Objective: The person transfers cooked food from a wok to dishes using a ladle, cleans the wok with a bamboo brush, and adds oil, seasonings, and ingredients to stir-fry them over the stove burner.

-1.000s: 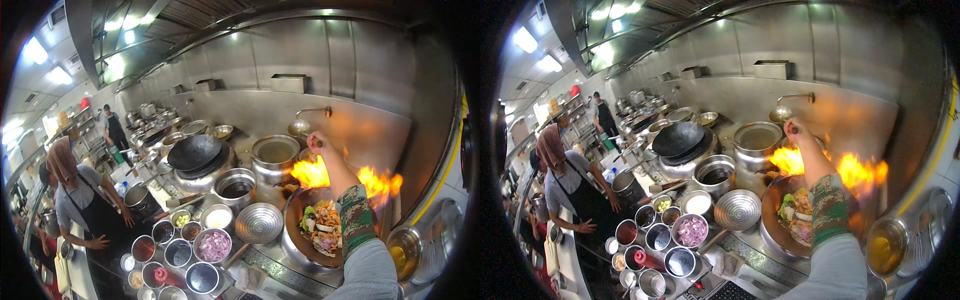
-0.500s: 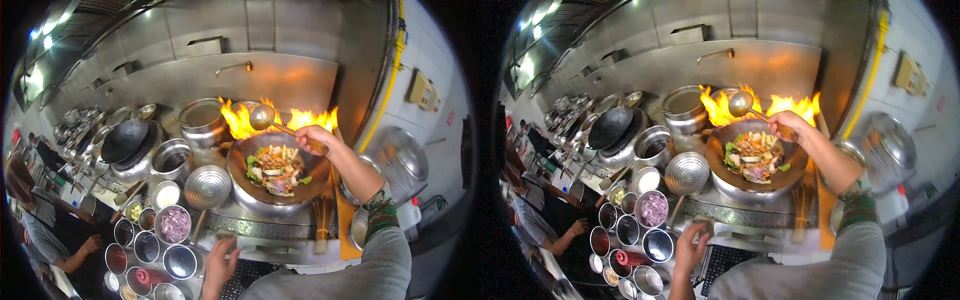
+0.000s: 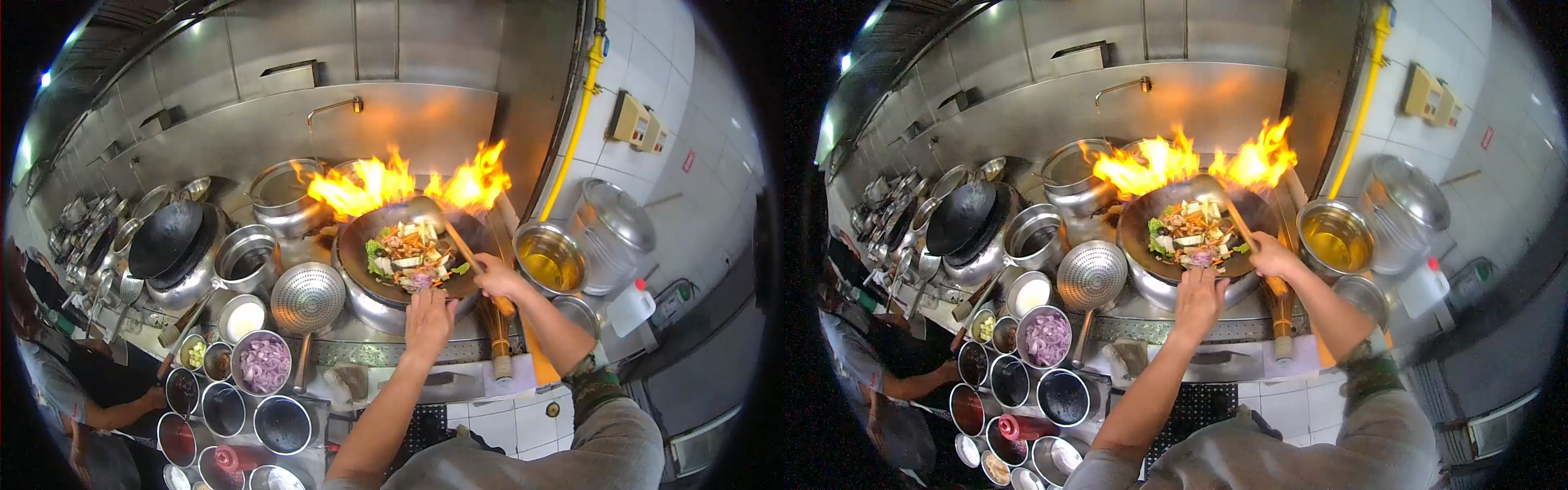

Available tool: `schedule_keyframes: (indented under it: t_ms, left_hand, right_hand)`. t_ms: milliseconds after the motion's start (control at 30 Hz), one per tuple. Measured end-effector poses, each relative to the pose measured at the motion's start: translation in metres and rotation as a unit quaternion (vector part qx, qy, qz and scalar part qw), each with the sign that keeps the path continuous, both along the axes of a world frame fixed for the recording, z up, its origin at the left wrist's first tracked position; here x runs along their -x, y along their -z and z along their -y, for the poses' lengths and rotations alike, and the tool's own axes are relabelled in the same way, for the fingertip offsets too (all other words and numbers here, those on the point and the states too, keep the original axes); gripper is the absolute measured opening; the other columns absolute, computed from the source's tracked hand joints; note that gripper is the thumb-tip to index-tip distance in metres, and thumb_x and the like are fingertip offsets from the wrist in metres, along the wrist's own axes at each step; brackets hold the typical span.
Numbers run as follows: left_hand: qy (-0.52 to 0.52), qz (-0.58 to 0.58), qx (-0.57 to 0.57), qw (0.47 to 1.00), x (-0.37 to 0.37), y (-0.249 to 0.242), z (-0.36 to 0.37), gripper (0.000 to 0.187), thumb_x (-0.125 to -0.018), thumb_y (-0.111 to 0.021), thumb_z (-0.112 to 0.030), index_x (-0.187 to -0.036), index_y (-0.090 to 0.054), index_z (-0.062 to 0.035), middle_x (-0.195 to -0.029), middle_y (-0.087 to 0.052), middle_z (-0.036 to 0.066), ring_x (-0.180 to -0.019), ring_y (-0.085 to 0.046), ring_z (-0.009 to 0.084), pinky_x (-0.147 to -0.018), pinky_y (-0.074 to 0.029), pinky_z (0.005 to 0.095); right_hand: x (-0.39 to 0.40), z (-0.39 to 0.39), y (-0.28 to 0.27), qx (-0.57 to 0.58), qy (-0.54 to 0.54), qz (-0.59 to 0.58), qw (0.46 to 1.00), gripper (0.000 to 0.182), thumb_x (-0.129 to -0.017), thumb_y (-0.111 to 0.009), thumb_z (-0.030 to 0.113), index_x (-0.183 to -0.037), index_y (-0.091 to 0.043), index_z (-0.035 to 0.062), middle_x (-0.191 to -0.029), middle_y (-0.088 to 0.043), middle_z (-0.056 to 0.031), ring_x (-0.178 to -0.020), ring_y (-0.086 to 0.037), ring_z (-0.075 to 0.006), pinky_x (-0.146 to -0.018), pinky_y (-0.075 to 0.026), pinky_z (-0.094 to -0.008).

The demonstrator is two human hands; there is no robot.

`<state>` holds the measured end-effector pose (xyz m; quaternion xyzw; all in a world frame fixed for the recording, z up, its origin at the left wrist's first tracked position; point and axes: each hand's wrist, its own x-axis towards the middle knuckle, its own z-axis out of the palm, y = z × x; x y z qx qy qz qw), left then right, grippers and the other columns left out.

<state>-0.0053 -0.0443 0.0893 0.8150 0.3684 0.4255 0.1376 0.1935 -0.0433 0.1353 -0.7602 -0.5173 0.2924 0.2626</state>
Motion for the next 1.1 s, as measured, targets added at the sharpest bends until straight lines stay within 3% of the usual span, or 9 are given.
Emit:
schedule_keyframes:
  t_ms: [167,233,333,467,533,600,867,1033,1100]
  left_hand:
    - [-0.016,-0.079,-0.004,0.997,0.008,-0.001,-0.013,0.022,-0.081,-0.065,-0.022,-0.090,-0.059,-0.0030,-0.092,-0.056,0.015,-0.087,-0.053,0.0327,-0.073,-0.044,0.0451]
    - [0.007,-0.082,0.006,0.997,0.012,0.001,-0.016,0.022,-0.082,-0.065,-0.022,-0.090,-0.058,-0.0026,-0.090,-0.055,0.016,-0.088,-0.052,0.0340,-0.073,-0.043,0.0454]
    - [0.034,-0.058,-0.003,0.998,0.013,0.012,-0.026,0.021,-0.083,-0.064,-0.021,-0.088,-0.056,-0.0022,-0.088,-0.054,0.017,-0.086,-0.050,0.0361,-0.073,-0.042,0.0455]
    - [0.030,-0.050,-0.011,0.998,0.017,0.028,-0.029,0.019,-0.084,-0.063,-0.018,-0.085,-0.053,-0.0018,-0.085,-0.052,0.018,-0.082,-0.048,0.0373,-0.072,-0.040,0.0459]
    - [0.022,-0.068,-0.013,0.997,0.019,0.023,-0.036,0.019,-0.084,-0.063,-0.018,-0.085,-0.054,-0.0018,-0.085,-0.052,0.018,-0.082,-0.048,0.0372,-0.072,-0.040,0.0457]
    - [0.014,-0.092,0.009,0.996,0.020,0.022,-0.031,0.018,-0.084,-0.063,-0.017,-0.087,-0.054,-0.0013,-0.085,-0.052,0.018,-0.081,-0.049,0.0372,-0.073,-0.041,0.0448]
    - [-0.025,-0.059,0.002,0.998,0.019,0.017,-0.006,0.029,-0.083,-0.065,-0.016,-0.105,-0.056,0.0005,-0.102,-0.055,0.020,-0.097,-0.052,0.0391,-0.084,-0.043,0.0451]
    - [-0.062,-0.034,0.048,0.996,0.046,0.005,0.038,0.044,-0.081,-0.066,-0.013,-0.121,-0.053,-0.0006,-0.119,-0.051,0.023,-0.110,-0.050,0.0400,-0.094,-0.041,0.0452]
    - [-0.069,-0.034,0.076,0.994,0.043,0.002,0.045,0.042,-0.081,-0.067,-0.013,-0.119,-0.055,-0.0012,-0.118,-0.053,0.022,-0.110,-0.051,0.0392,-0.094,-0.041,0.0444]
  right_hand:
    - [-0.023,0.010,0.000,0.035,-0.144,0.035,0.988,0.058,-0.078,-0.053,0.005,-0.135,-0.042,0.0090,-0.092,-0.062,-0.0209,-0.066,-0.065,-0.0260,-0.061,-0.051,-0.0386]
    - [-0.060,0.023,0.023,-0.171,-0.308,0.263,0.898,0.062,-0.081,-0.051,0.004,-0.139,-0.039,0.0204,-0.094,-0.060,-0.0187,-0.078,-0.065,-0.0287,-0.066,-0.052,-0.0410]
    - [-0.046,0.062,-0.041,0.061,-0.195,0.451,0.869,0.061,-0.084,-0.048,0.003,-0.139,-0.039,0.0266,-0.094,-0.057,-0.0172,-0.087,-0.064,-0.0312,-0.072,-0.052,-0.0426]
    - [-0.095,0.079,-0.044,-0.034,-0.173,0.473,0.863,0.059,-0.084,-0.049,0.004,-0.138,-0.044,0.0273,-0.096,-0.059,-0.0159,-0.085,-0.064,-0.0315,-0.076,-0.051,-0.0398]
    - [-0.132,0.103,-0.051,-0.143,-0.227,0.213,0.940,0.057,-0.082,-0.055,0.006,-0.135,-0.049,0.0244,-0.106,-0.063,-0.0146,-0.087,-0.065,-0.0290,-0.077,-0.050,-0.0367]
    - [-0.142,0.123,-0.091,0.028,-0.191,0.126,0.973,0.056,-0.079,-0.061,0.003,-0.133,-0.049,0.0119,-0.126,-0.058,-0.0130,-0.109,-0.060,-0.0228,-0.093,-0.045,-0.0322]
    - [-0.121,0.135,-0.037,0.060,-0.155,0.189,0.968,0.058,-0.080,-0.061,0.003,-0.134,-0.049,0.0168,-0.124,-0.060,-0.0110,-0.110,-0.059,-0.0210,-0.093,-0.044,-0.0309]
    - [-0.094,0.131,-0.030,0.054,-0.192,-0.118,0.973,0.057,-0.084,-0.057,0.004,-0.138,-0.043,0.0157,-0.116,-0.062,-0.0143,-0.101,-0.061,-0.0256,-0.085,-0.047,-0.0351]
    - [-0.069,0.118,-0.037,0.135,-0.173,-0.080,0.972,0.057,-0.085,-0.057,0.008,-0.139,-0.043,0.0201,-0.113,-0.061,-0.0181,-0.100,-0.060,-0.0302,-0.084,-0.047,-0.0376]
